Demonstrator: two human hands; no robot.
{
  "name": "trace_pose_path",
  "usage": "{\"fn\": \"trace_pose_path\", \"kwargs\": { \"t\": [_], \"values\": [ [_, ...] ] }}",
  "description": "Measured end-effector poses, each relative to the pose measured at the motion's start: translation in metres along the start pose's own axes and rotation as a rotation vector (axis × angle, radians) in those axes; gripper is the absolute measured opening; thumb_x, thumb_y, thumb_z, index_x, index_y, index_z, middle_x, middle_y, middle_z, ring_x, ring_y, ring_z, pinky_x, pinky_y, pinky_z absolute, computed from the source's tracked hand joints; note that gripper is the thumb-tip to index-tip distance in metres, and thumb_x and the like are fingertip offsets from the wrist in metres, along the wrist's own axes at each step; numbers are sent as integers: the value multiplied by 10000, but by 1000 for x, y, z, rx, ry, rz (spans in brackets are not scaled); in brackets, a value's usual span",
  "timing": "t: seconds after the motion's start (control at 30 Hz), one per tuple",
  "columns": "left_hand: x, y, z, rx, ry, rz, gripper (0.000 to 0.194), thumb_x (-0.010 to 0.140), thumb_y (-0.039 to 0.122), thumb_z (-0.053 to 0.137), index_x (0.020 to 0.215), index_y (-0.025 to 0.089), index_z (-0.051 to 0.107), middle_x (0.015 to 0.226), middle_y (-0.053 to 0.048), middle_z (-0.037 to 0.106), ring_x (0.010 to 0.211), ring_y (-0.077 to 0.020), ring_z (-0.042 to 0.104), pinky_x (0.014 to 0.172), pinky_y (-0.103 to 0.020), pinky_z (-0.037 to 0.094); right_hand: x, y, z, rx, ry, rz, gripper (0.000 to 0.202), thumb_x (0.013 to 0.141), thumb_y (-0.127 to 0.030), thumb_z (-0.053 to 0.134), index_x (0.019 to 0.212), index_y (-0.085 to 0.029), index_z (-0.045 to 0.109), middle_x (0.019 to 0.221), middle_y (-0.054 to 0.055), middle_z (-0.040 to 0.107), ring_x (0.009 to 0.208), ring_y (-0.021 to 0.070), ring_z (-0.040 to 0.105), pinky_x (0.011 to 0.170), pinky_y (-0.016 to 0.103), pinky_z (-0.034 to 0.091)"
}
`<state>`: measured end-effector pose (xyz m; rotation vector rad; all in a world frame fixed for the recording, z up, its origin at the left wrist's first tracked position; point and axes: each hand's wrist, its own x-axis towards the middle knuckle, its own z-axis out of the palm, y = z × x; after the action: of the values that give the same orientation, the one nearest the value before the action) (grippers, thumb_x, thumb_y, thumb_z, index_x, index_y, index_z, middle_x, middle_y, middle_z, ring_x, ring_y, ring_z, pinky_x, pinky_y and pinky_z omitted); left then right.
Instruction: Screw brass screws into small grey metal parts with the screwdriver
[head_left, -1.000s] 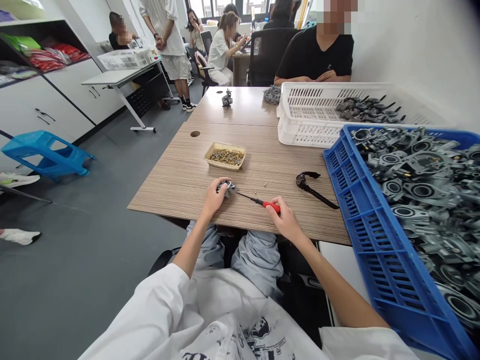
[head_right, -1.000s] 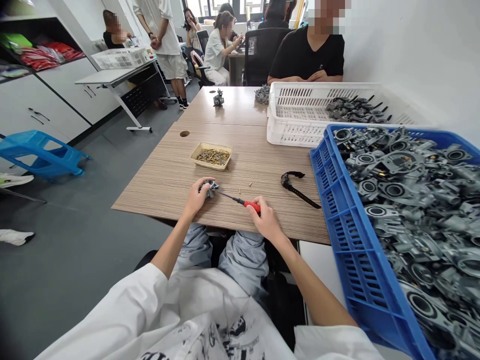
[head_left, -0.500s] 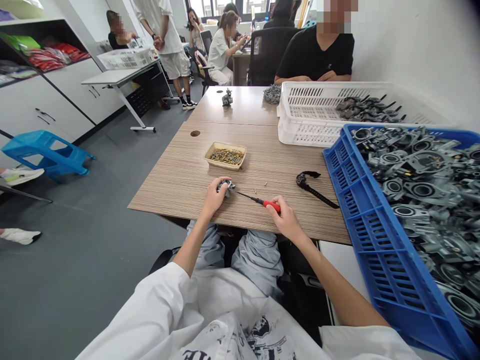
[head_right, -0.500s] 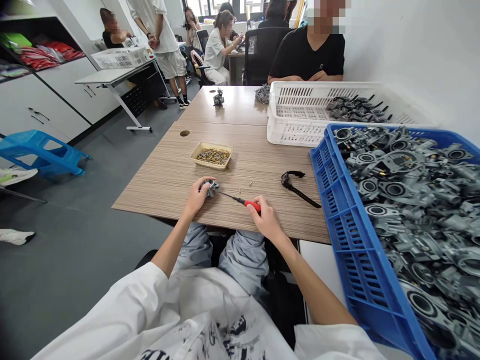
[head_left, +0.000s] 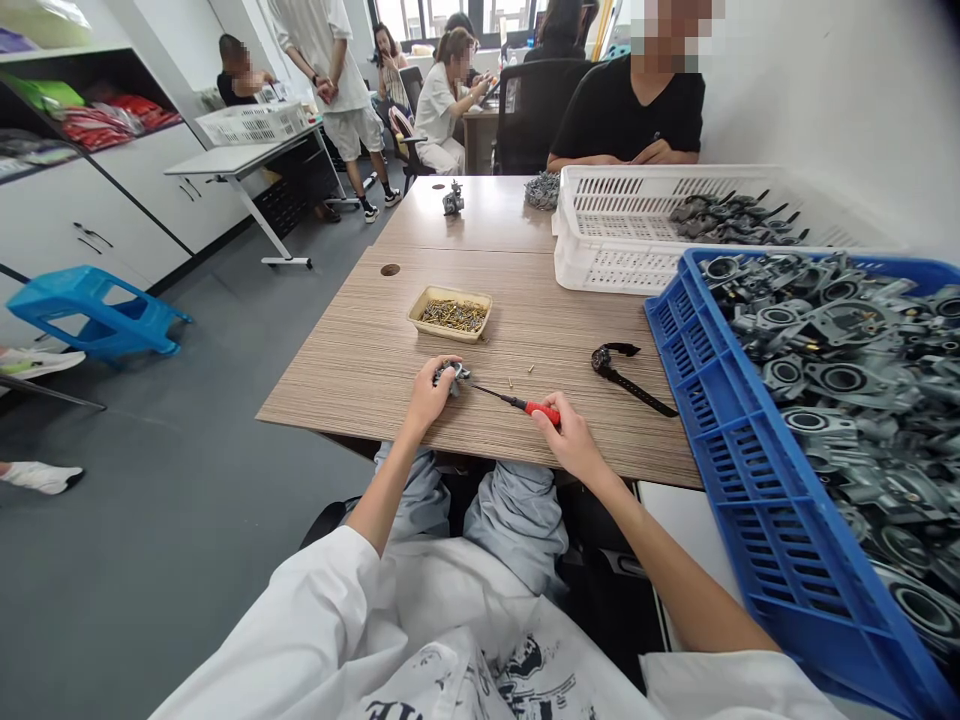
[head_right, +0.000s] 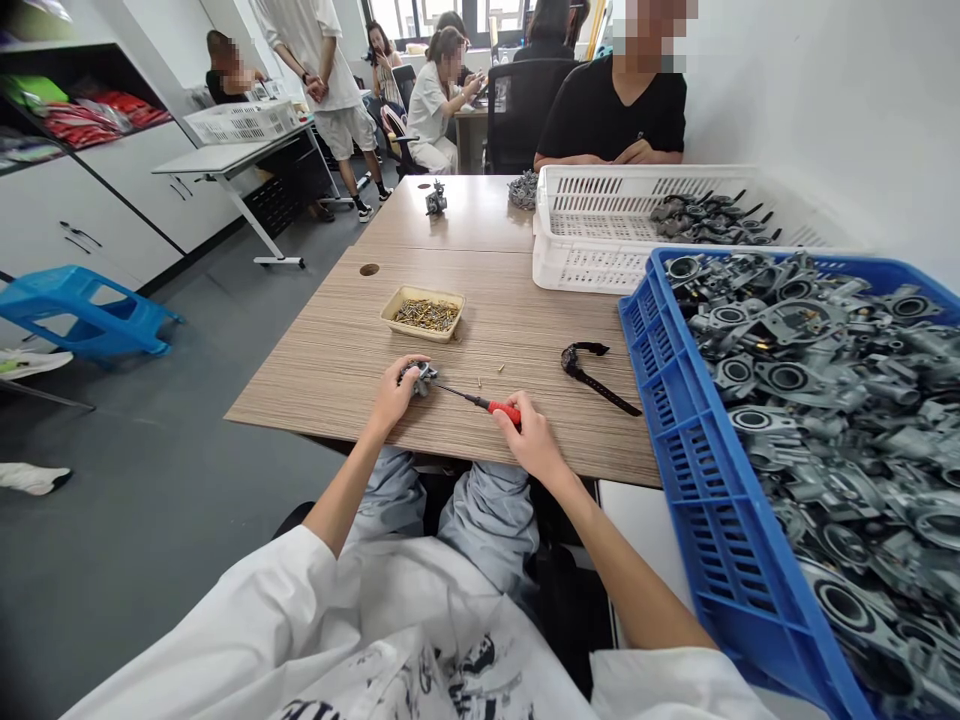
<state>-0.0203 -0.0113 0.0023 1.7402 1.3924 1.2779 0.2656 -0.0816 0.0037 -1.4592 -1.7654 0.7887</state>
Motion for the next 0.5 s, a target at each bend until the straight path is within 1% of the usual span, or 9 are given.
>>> {"fn": "trace_pose_path", "kwargs": {
  "t": [0.27, 0.5],
  "values": [
    [0, 2, 0, -2, -5, -13, 320, 969, 294, 490, 1119, 182, 749, 1117, -82, 759, 1053, -236, 676, 985, -363, 511, 0, -2, 0, 2, 9, 4, 295, 1003, -538, 524, 955, -247, 508, 682, -28, 543, 603, 188, 504, 633, 304, 372],
    [0, 1, 0, 5, -4, -18, 325, 970, 294, 485, 1124, 185, 750, 1100, -80, 759, 1029, -234, 677, 970, -364, 520, 0, -1, 1, 10, 6, 3, 285, 1003, -530, 531, 956, -249, 511, 695, -25, 561, 609, 189, 512, 637, 307, 382]
  ]
}}
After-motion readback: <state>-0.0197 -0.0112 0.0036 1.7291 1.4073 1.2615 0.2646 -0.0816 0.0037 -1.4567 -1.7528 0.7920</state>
